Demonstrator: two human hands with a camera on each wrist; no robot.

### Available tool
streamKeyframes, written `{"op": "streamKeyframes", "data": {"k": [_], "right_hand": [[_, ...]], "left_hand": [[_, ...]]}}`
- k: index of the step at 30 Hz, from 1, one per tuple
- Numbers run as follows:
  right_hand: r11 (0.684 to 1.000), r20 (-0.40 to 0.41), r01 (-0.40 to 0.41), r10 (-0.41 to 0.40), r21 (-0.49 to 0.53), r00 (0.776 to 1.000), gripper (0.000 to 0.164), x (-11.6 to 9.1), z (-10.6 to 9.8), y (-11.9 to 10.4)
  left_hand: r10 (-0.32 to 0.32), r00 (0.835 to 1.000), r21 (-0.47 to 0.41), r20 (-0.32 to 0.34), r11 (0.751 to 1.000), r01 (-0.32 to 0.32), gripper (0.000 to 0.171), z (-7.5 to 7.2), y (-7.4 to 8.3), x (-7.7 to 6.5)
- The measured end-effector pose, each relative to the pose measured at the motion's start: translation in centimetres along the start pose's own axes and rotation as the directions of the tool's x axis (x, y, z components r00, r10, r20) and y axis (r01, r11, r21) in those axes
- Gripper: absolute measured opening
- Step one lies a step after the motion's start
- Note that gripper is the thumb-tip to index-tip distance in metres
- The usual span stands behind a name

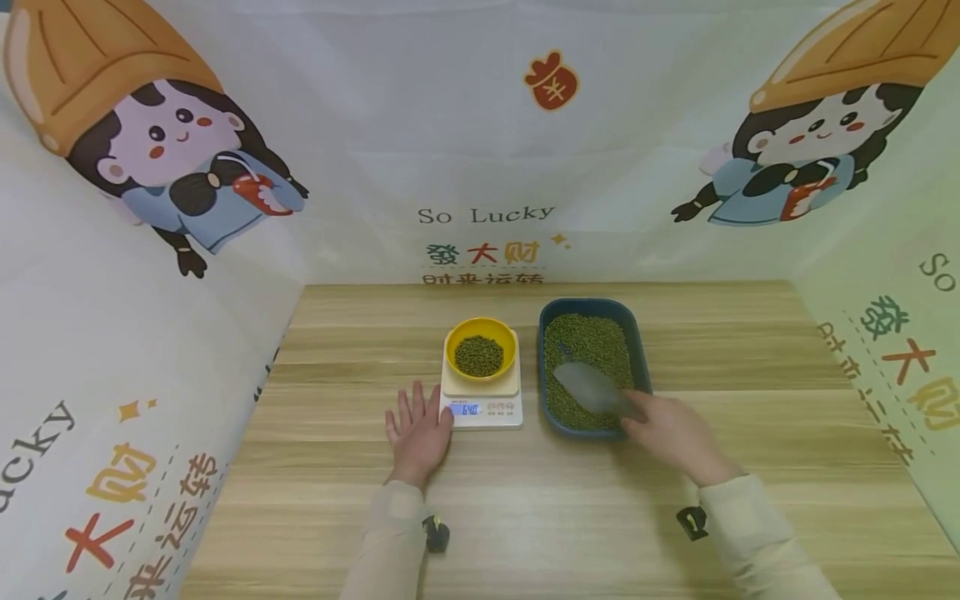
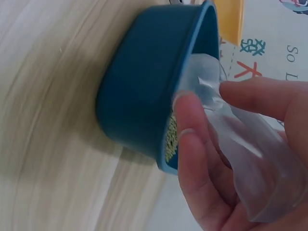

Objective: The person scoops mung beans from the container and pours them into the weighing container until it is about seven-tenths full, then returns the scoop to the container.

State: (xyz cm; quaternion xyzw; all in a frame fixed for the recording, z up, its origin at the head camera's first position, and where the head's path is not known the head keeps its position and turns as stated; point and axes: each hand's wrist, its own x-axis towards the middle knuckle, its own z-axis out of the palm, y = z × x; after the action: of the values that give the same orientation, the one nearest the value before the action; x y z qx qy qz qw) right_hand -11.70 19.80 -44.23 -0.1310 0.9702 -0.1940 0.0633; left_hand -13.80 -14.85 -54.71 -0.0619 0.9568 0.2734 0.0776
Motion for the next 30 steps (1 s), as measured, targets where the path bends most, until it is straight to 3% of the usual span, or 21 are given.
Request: {"op": "streamKeyframes", "data": {"k": [11,19,30], "right_hand": [[1.000,0.108,-0.008,0.005,0.025,0.994,0.050,-0.2,-2.2,0.5],[0.997,0.217,-0.046,0.030,0.069,0.976,0.051,-0.1,-3.3,-0.1],[0.998,0.187,-0.056,0.051,0.021,0.981,0.048,0.9,-2.1,-0.6]], "left_hand": [[0.001,1.000,-0.008,-0.005,1.000,-0.001,0.056,0.1,-0.1,0.0],[-0.005,1.000,-0.009,-0.003,1.000,0.005,0.056,0.0,-0.1,-0.1],[-0.001,1.000,-0.005,-0.002,1.000,0.001,0.056,-0.1,0.1,-0.2]]}}
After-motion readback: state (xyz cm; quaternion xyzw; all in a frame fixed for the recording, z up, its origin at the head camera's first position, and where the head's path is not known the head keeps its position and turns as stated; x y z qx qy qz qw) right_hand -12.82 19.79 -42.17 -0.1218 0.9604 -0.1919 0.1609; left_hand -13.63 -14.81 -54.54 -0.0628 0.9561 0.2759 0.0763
